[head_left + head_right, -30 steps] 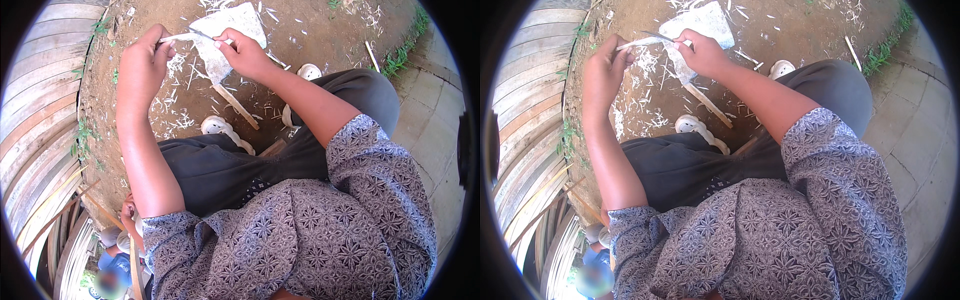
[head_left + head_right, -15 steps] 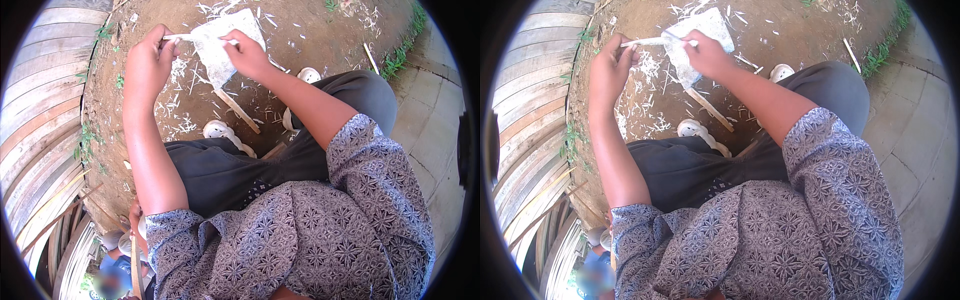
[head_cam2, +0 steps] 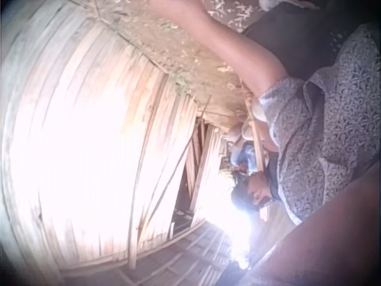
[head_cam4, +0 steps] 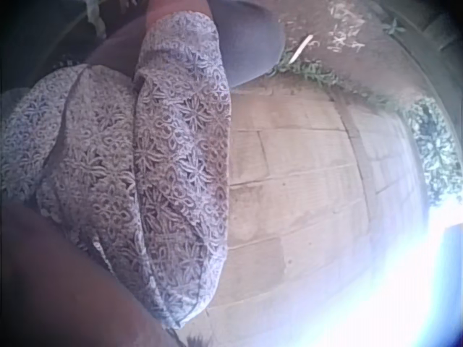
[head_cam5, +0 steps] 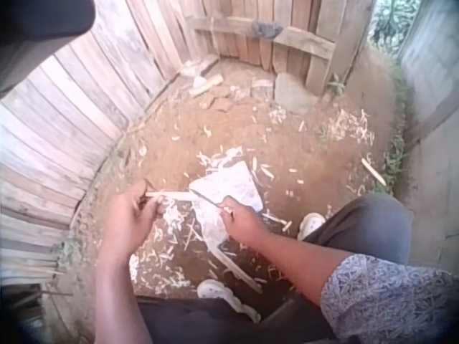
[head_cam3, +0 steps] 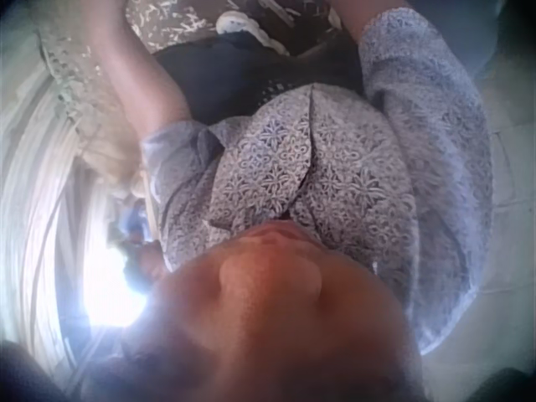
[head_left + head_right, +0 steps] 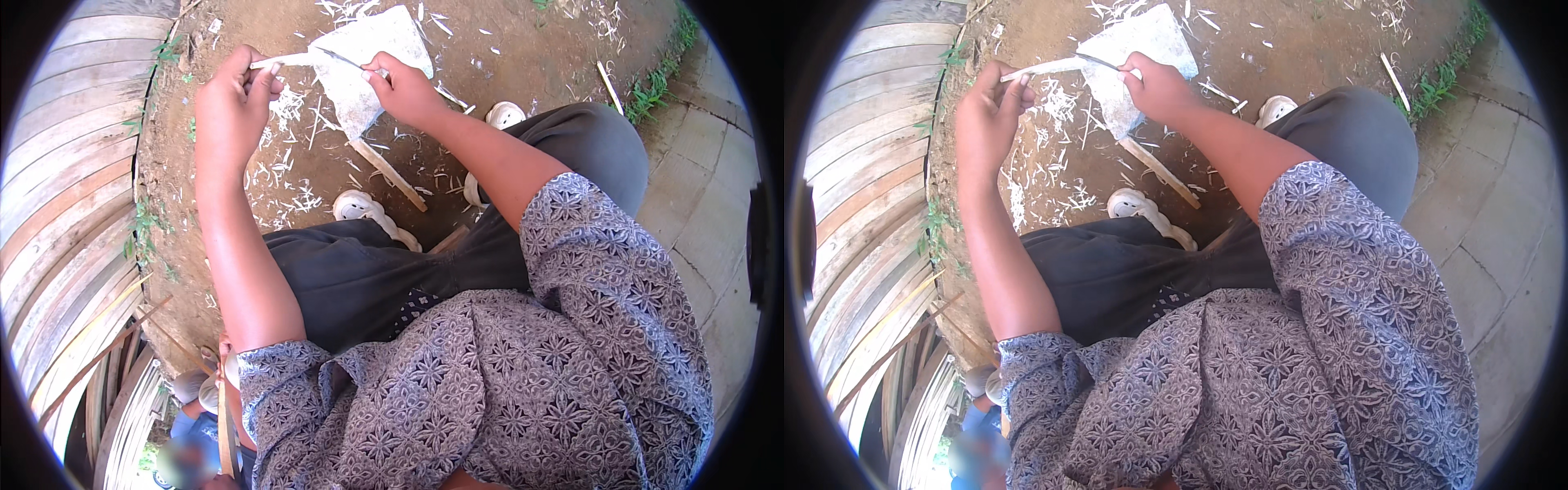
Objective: The person sits on the ground and uses a knife to shave thin strips from a piece of bamboo. They hold the bamboo with their left hand and scrape the surface with the knife in their right hand, producing a pile of shavings.
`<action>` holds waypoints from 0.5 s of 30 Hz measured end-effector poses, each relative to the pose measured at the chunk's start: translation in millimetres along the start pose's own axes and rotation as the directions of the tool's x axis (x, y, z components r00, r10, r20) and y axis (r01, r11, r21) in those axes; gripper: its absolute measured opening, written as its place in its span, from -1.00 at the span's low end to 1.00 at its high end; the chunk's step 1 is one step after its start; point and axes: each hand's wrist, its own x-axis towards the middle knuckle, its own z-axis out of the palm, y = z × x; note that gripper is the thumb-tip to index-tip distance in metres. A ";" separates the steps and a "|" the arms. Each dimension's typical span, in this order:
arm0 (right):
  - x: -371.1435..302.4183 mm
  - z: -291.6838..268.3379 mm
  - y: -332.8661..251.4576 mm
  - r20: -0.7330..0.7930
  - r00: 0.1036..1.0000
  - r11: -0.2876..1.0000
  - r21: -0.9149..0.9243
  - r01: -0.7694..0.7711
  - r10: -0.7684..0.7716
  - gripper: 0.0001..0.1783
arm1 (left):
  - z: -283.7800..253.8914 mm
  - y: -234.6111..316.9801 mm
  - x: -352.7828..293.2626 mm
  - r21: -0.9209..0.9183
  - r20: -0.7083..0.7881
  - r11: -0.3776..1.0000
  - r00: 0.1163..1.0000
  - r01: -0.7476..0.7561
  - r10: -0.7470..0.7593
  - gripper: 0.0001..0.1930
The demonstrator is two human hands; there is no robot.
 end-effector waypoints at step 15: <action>6.4 0.1 -34.1 -0.014 0.999 0.998 0.058 0.033 -0.032 -0.77 | 3.8 5.1 2.7 0.016 -0.015 1.000 1.000 0.002 -0.002 -0.97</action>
